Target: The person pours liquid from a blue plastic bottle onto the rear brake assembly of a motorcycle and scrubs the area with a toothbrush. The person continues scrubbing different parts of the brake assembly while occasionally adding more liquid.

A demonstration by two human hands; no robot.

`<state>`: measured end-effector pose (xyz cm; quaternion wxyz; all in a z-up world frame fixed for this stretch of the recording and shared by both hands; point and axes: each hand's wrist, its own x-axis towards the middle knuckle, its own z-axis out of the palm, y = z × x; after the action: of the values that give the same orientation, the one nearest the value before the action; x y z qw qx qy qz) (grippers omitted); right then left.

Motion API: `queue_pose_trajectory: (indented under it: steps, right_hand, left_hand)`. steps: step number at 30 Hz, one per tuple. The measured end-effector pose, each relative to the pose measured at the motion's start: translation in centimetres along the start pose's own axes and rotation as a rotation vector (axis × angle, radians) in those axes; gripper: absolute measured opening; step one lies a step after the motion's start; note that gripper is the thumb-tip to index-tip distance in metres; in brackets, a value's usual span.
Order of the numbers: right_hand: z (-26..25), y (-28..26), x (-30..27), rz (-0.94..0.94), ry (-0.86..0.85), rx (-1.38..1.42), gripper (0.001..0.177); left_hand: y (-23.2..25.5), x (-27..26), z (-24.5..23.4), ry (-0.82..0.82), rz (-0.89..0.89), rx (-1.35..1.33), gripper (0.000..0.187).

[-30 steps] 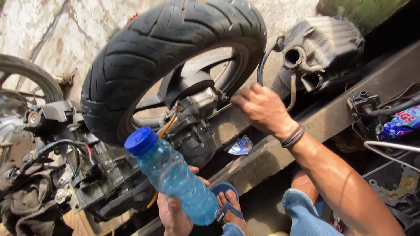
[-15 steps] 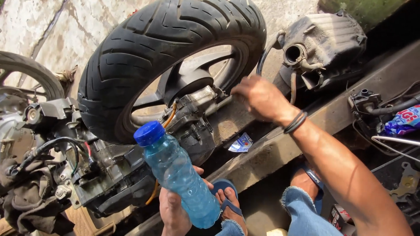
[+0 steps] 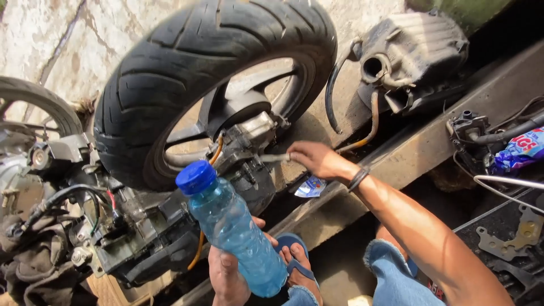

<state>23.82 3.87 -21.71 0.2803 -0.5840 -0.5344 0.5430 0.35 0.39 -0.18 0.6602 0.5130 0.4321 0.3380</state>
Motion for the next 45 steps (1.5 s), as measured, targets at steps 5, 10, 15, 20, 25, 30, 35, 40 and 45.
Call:
queue_pose_trajectory:
  steps: [5, 10, 15, 20, 25, 30, 35, 40, 45]
  right_hand:
    - [-0.8, 0.1, -0.2, -0.057, 0.147, 0.062, 0.028]
    - [-1.6, -0.8, -1.3, -0.154, 0.144, 0.003, 0.028]
    - [-0.9, -1.2, -1.2, -0.46, 0.777, -0.275, 0.009]
    - [4.2, -0.2, -0.8, -0.071, 0.548, 0.165, 0.02]
    - [4.3, -0.5, 0.5, -0.127, 0.592, 0.194, 0.02]
    - [3.2, -1.6, 0.3, -0.035, 0.609, 0.209, 0.022]
    - [4.3, 0.2, 1.8, -0.165, 0.603, 0.219, 0.021]
    - [4.4, -0.4, 1.8, -0.073, 0.531, 0.233, 0.029]
    - [3.6, -1.1, 1.4, -0.029, 0.529, 0.264, 0.034]
  left_hand:
    - [-0.1, 0.1, -0.3, -0.009, 0.001, 0.005, 0.084]
    - [-0.5, 0.0, -0.8, 0.012, -0.023, -0.04, 0.088]
    - [-0.3, 0.1, -0.8, -0.057, -0.02, -0.068, 0.084]
    - [-0.6, -0.3, -0.8, -0.037, -0.08, -0.135, 0.085]
    - [-0.8, -0.5, -0.4, -0.119, -0.096, -0.27, 0.076]
    - [-1.4, -0.4, -0.3, -0.184, -0.218, -0.23, 0.083]
    - [0.0, -0.3, 0.4, -0.232, -0.22, -0.358, 0.073]
    - [-0.1, -0.1, 0.2, -0.277, -0.192, -0.338, 0.073]
    - [-0.3, -0.4, 0.4, -0.264, -0.2, -0.378, 0.073]
